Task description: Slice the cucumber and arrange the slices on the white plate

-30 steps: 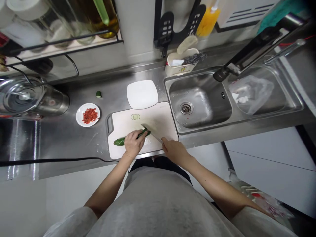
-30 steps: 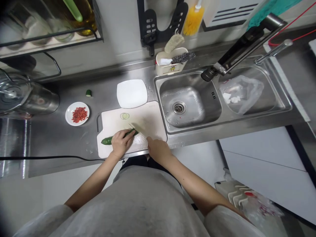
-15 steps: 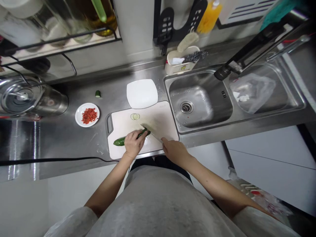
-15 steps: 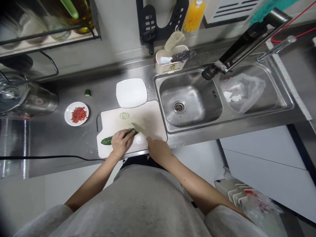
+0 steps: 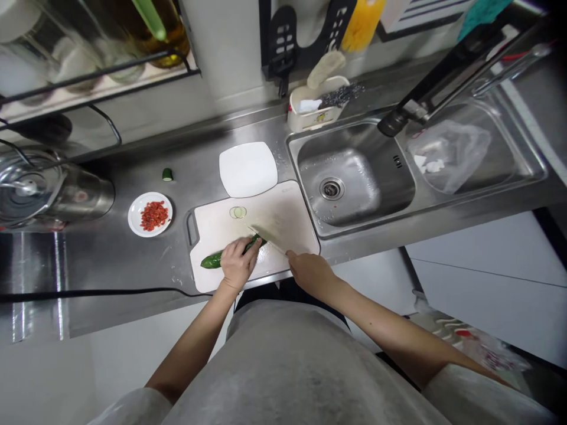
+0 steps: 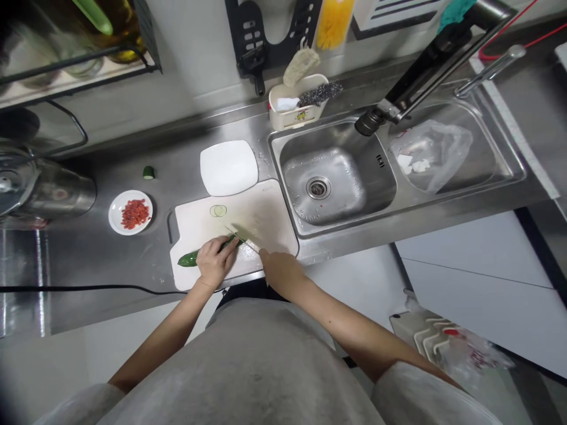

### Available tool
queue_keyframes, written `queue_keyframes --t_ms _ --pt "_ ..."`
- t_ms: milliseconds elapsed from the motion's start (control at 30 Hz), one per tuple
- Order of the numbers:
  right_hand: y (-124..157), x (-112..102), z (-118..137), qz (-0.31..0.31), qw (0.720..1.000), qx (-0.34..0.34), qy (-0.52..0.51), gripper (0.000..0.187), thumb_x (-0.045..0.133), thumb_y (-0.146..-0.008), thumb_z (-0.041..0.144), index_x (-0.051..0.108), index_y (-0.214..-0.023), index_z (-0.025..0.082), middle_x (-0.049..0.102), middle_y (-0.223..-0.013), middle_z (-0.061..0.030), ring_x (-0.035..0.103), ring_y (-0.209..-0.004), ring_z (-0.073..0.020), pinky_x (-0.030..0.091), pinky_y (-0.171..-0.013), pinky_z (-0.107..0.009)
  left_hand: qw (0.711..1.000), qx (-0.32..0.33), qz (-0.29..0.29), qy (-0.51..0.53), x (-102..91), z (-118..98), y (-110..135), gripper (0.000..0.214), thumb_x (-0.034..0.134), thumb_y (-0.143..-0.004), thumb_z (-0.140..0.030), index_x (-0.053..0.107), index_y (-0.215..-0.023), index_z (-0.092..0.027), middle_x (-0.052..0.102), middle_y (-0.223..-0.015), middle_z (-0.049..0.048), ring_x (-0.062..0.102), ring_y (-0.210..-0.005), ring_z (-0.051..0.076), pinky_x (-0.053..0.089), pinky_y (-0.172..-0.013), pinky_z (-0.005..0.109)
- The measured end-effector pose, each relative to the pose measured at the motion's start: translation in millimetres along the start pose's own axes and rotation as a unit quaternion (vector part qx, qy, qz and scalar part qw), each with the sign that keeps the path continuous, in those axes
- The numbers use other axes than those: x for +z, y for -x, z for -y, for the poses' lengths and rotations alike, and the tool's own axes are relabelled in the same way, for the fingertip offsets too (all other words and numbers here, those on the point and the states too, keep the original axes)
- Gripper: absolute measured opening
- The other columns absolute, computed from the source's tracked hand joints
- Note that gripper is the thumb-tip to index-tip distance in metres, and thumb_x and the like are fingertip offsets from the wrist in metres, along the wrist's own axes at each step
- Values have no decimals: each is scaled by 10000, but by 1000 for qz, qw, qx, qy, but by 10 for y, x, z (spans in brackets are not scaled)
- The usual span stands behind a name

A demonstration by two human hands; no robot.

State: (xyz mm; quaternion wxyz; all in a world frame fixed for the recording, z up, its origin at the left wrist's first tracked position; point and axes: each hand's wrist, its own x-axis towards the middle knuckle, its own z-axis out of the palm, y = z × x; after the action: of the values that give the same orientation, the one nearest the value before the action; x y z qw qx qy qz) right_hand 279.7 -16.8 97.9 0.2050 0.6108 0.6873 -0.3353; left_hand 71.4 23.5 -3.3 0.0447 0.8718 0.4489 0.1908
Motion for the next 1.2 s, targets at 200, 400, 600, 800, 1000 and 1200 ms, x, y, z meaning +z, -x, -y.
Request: queue_keyframes --t_ms 200,400,600,800,1000,1200 --pt "-41 59 53 -16 1000 5 -7 257 351 -897 100 507 -1094 157 687 -858 -121 684 -850 -250 466 -659 -282 1000 6 -8 5 28 6 18 315 573 -871 -281 660 -1171 -330 684 -1035 48 587 -989 197 417 -839 322" --pt "-88 82 74 -16 1000 2 0 255 379 -901 90 502 -1117 148 687 -850 -108 688 -856 -222 482 -680 -270 1000 12 -5 0 55 28 36 306 565 -875 -286 667 -1162 -320 685 -1049 51 588 -990 202 414 -849 328" --pt "-90 90 79 -27 1000 -5 10 230 380 -900 77 506 -1079 148 688 -828 -108 693 -838 -213 486 -662 -253 1000 15 -12 -6 58 16 46 290 568 -873 -280 678 -1138 -321 687 -1049 49 589 -995 199 409 -853 327" --pt "-104 72 92 -39 999 -13 17 246 361 -888 61 510 -1066 143 689 -840 -116 692 -845 -224 491 -658 -267 1000 21 -19 -10 42 -5 38 289 585 -863 -276 682 -1133 -317 692 -1035 47 592 -983 200 412 -844 319" --pt "-137 89 97 -36 999 -13 3 281 343 -880 38 525 -1070 138 694 -865 -129 687 -873 -224 486 -692 -270 1000 1 -4 8 44 -19 54 287 567 -876 -287 680 -1138 -325 689 -1047 56 597 -995 211 416 -849 339" --pt "-170 104 83 -38 999 -15 -11 304 330 -869 33 533 -1079 121 691 -873 -149 685 -875 -248 492 -690 -297 1000 1 1 -5 42 -28 57 298 552 -884 -299 670 -1156 -329 687 -1056 54 596 -1006 208 417 -851 338"
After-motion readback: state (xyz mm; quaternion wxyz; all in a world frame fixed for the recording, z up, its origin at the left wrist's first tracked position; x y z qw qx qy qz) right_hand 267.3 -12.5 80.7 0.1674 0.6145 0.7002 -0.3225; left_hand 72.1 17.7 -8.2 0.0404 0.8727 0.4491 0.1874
